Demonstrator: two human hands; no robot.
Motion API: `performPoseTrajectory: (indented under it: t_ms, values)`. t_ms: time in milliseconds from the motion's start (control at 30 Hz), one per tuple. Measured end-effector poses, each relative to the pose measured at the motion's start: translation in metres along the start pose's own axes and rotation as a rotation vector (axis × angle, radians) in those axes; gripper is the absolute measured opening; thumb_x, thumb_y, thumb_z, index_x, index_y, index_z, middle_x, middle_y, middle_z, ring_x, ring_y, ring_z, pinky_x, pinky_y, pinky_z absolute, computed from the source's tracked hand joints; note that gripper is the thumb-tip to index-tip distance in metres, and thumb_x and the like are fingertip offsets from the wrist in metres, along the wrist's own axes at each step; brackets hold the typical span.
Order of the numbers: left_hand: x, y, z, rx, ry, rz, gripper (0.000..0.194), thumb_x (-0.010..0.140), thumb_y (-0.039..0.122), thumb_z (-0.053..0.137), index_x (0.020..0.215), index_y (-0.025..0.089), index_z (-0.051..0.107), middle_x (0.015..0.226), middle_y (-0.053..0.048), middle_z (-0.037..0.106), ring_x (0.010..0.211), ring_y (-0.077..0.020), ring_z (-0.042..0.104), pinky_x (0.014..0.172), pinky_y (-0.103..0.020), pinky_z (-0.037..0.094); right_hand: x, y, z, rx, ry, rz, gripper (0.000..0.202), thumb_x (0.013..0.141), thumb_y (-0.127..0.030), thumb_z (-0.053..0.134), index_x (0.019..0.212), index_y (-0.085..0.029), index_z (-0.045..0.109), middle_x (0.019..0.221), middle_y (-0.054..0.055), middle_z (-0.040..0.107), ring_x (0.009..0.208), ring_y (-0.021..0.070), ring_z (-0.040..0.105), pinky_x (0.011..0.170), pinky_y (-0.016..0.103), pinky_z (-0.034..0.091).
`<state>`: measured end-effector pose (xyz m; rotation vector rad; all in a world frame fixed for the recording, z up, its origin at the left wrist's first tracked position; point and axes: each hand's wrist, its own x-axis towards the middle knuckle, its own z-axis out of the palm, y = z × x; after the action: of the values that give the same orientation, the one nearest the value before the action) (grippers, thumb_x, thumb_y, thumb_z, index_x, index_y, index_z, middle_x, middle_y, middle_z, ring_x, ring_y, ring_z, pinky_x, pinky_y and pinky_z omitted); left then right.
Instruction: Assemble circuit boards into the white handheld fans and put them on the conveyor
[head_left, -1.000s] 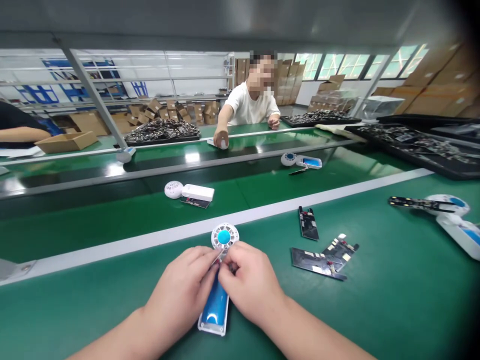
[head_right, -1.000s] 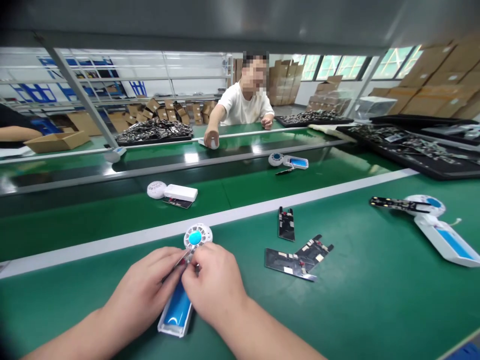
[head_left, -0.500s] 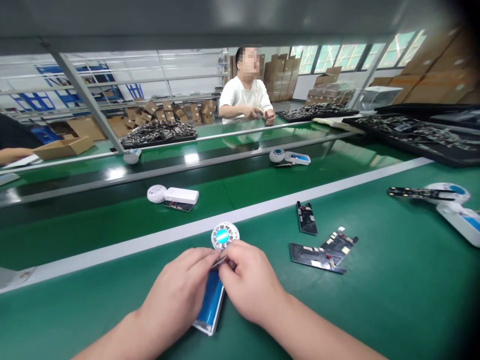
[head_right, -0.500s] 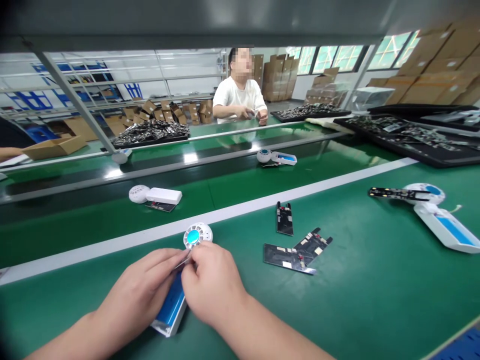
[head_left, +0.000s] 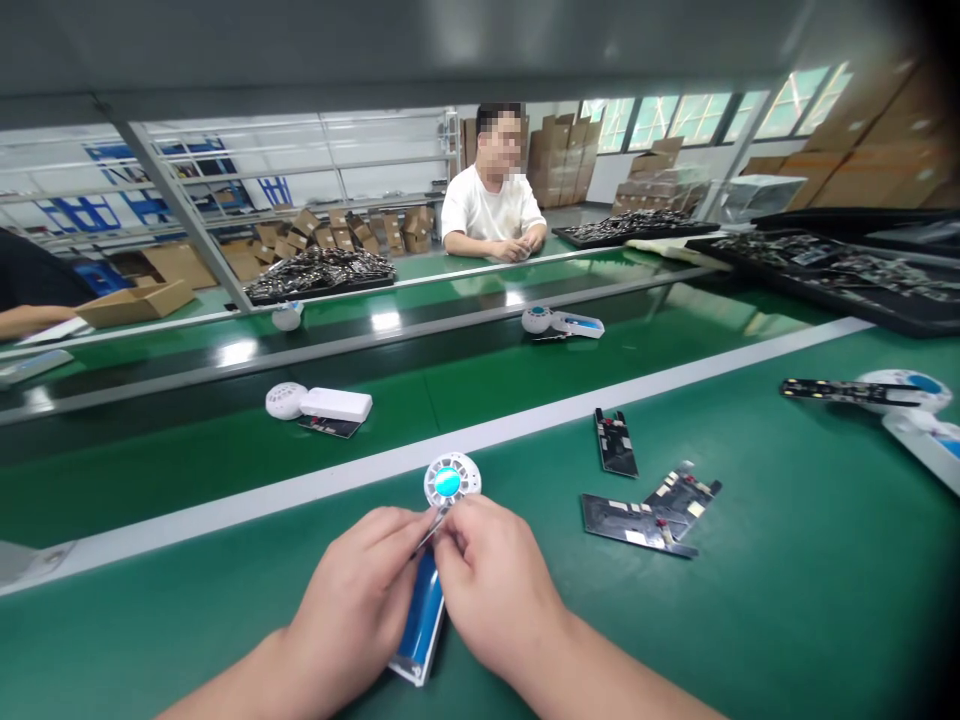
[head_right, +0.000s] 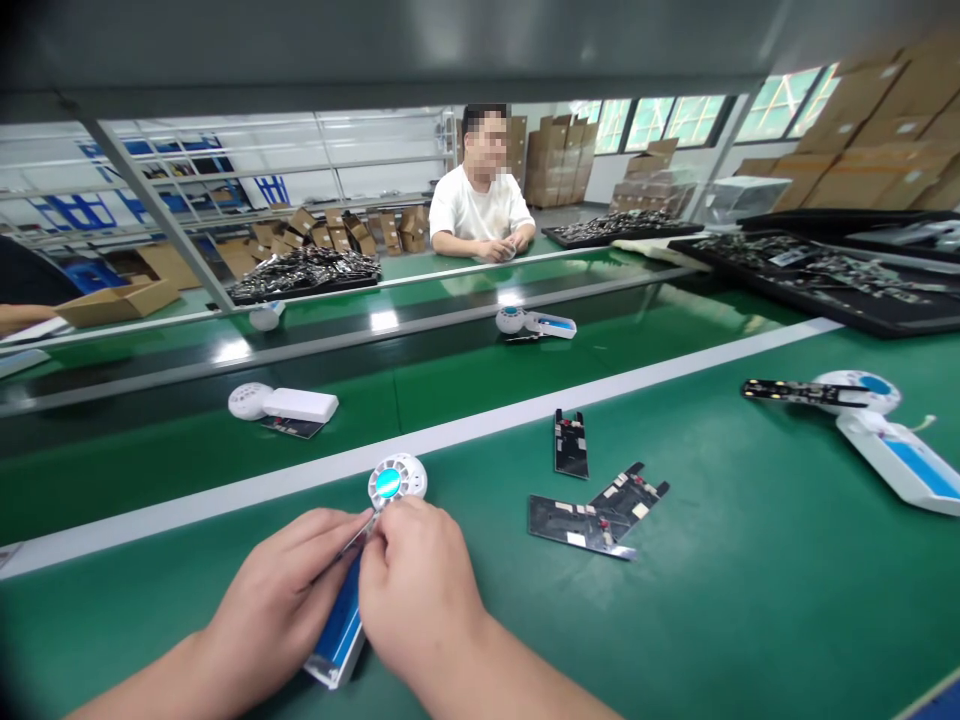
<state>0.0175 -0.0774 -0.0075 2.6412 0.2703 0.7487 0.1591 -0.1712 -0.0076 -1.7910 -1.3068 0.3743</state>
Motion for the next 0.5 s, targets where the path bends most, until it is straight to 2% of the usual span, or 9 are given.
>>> performPoseTrajectory:
  t_ms: [233, 333, 433, 500]
  values:
    - [-0.0015, 0.004, 0.0061, -0.095, 0.066, -0.078, 0.041, 0.096, 0.009, 0.045, 0.131, 0.024, 0.059, 0.109, -0.009, 0.068, 0.097, -0.0182, 0.067, 0.082, -0.03, 0.058, 0.0023, 0.0041, -0.0015, 0.015, -0.064, 0.091, 0.022, 0.086, -0.011, 0.055, 0.065, -0.019, 0.056, 0.072, 0.001, 0.063, 0.066, 0.0148, 0.057, 0.059, 0.025, 0.035]
    - [-0.0005, 0.0052, 0.008, -0.084, 0.083, -0.149, 0.035, 0.097, 0.013, 0.046, 0.126, 0.024, 0.062, 0.109, -0.009, 0.069, 0.098, -0.0189, 0.067, 0.084, -0.031, 0.058, 0.0033, 0.0047, -0.0045, 0.048, -0.073, 0.043, 0.022, 0.086, -0.009, 0.055, 0.067, -0.02, 0.059, 0.074, 0.001, 0.064, 0.069, 0.0151, 0.059, 0.062, 0.025, 0.037]
    - [0.0009, 0.0026, 0.0073, -0.085, 0.097, -0.229, 0.029, 0.098, 0.016, 0.048, 0.12, 0.023, 0.066, 0.106, -0.008, 0.07, 0.095, -0.0184, 0.067, 0.082, -0.03, 0.058, 0.0028, 0.0034, -0.0071, 0.047, -0.07, -0.004, 0.023, 0.083, -0.007, 0.057, 0.064, -0.019, 0.055, 0.071, -0.001, 0.062, 0.066, 0.0138, 0.056, 0.06, 0.024, 0.036]
    - [0.0012, 0.0003, 0.0067, -0.105, 0.091, -0.234, 0.029, 0.098, 0.017, 0.049, 0.119, 0.022, 0.066, 0.107, -0.008, 0.071, 0.096, -0.0184, 0.067, 0.083, -0.03, 0.058, 0.0023, 0.0023, -0.0072, 0.058, -0.065, -0.02, 0.024, 0.083, -0.007, 0.057, 0.062, -0.019, 0.052, 0.069, -0.002, 0.059, 0.064, 0.0129, 0.054, 0.059, 0.024, 0.035]
